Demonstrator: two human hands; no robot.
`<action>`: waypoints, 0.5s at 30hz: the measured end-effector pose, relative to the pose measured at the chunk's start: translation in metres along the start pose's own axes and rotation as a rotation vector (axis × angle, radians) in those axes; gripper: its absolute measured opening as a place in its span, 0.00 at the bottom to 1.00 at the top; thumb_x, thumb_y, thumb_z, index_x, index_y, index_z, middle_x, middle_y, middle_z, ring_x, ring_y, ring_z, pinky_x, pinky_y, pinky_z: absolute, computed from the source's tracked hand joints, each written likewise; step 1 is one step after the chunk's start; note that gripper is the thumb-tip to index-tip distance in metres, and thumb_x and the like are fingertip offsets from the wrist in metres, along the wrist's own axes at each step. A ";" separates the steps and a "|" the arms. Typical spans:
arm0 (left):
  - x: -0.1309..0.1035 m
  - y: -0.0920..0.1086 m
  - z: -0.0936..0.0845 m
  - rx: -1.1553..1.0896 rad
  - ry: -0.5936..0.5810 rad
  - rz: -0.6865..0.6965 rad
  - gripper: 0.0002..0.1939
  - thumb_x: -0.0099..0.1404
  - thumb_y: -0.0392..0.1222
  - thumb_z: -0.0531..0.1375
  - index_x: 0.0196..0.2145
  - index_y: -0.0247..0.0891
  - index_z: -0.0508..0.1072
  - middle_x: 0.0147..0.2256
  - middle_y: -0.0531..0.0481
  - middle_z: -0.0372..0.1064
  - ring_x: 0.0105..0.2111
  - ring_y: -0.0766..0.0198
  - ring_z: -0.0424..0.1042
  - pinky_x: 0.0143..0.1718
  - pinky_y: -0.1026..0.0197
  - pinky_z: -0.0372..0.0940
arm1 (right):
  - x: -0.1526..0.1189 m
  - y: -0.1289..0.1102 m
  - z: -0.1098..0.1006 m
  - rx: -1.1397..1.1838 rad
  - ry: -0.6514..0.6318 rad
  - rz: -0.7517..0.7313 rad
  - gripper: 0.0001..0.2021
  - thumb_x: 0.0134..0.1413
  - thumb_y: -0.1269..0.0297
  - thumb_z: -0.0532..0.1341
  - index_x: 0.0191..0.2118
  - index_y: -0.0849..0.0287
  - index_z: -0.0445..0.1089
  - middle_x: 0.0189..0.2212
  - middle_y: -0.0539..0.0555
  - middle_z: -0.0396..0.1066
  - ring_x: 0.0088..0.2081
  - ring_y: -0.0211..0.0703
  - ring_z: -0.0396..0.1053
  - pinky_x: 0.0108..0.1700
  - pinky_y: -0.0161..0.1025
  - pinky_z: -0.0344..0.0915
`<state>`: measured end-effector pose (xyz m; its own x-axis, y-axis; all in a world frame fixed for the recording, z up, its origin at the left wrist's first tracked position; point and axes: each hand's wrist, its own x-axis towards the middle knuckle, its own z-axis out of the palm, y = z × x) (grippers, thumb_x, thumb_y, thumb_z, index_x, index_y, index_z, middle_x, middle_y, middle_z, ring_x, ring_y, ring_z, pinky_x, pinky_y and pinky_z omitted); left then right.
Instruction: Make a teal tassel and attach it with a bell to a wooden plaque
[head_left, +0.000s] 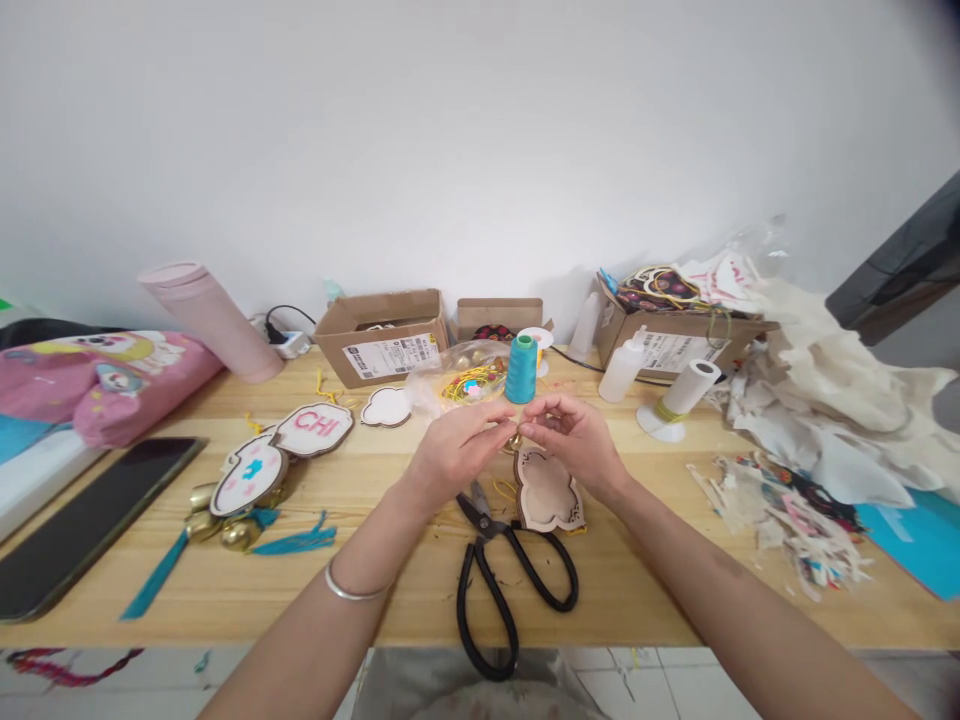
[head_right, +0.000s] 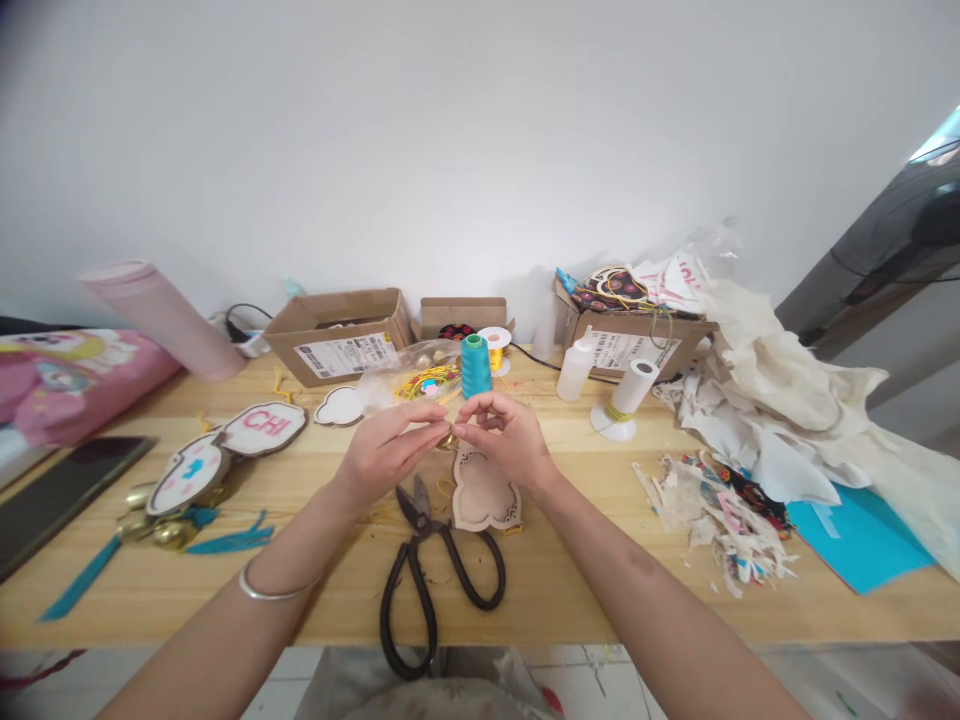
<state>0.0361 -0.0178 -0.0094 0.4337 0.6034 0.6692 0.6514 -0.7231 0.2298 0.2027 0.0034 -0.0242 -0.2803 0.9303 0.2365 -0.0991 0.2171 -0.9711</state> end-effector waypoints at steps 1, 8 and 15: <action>-0.001 0.000 0.000 -0.014 0.001 -0.012 0.07 0.59 0.37 0.53 0.35 0.40 0.69 0.33 0.51 0.71 0.35 0.68 0.69 0.39 0.66 0.63 | 0.000 0.000 -0.001 -0.007 -0.002 0.010 0.11 0.37 0.62 0.65 0.29 0.58 0.64 0.26 0.48 0.64 0.25 0.32 0.61 0.28 0.33 0.61; -0.002 0.001 0.002 -0.100 0.005 -0.045 0.06 0.60 0.39 0.53 0.33 0.39 0.69 0.31 0.51 0.71 0.32 0.68 0.69 0.35 0.66 0.63 | 0.005 0.001 -0.006 -0.015 -0.019 0.053 0.20 0.28 0.60 0.68 0.31 0.57 0.62 0.28 0.48 0.62 0.25 0.31 0.59 0.25 0.31 0.60; -0.002 0.004 0.002 -0.206 -0.059 -0.051 0.06 0.60 0.39 0.53 0.34 0.38 0.68 0.31 0.51 0.71 0.32 0.69 0.69 0.34 0.67 0.62 | 0.007 0.002 -0.013 -0.038 -0.180 0.152 0.19 0.28 0.64 0.68 0.31 0.59 0.62 0.26 0.46 0.60 0.25 0.30 0.55 0.26 0.30 0.57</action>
<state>0.0395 -0.0215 -0.0110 0.4429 0.6550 0.6121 0.5349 -0.7410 0.4059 0.2133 0.0140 -0.0245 -0.4554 0.8861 0.0862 -0.0076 0.0930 -0.9956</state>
